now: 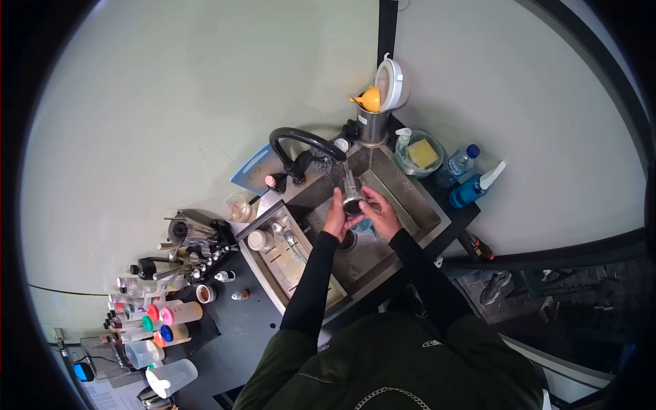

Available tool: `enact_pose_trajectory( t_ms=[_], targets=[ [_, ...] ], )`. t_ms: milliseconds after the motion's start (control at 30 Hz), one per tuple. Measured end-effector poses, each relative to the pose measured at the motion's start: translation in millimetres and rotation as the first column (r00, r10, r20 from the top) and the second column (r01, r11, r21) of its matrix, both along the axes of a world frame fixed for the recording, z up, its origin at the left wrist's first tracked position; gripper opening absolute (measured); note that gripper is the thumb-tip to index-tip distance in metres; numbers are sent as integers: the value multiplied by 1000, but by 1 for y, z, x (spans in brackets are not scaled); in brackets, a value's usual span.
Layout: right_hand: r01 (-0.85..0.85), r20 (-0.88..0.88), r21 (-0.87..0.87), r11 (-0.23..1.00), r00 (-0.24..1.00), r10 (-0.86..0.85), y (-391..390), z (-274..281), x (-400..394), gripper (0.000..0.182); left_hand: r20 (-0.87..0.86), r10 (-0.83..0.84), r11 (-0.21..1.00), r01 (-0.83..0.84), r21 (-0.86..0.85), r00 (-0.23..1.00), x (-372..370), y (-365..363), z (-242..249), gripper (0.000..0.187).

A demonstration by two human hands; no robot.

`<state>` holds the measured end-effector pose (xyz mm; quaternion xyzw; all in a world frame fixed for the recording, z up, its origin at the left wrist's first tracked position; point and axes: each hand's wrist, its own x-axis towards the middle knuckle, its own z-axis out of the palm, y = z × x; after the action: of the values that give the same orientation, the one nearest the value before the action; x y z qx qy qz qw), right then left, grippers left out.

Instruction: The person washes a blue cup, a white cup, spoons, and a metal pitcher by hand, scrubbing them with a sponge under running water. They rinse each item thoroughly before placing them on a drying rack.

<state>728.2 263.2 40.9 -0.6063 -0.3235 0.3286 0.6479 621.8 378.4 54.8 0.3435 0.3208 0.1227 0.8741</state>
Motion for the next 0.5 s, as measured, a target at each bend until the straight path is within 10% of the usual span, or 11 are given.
enact_pose_trajectory(
  t_ms=[133, 267, 500],
  targets=[
    [39, -499, -150, 988, 860, -110, 1, 14, 10, 41, 177, -88, 928, 145, -342, 980, -5, 12, -11, 67],
    [-41, -329, -241, 970, 943, -42, 12, 17, 12, 42, 285, 33, 782, 153, -604, 958, -4, 13, -24, 60],
    [-78, -533, -167, 983, 846, -23, 2, 18, 5, 41, 238, -69, 902, 163, -401, 969, -21, 8, -14, 55]
  ],
)
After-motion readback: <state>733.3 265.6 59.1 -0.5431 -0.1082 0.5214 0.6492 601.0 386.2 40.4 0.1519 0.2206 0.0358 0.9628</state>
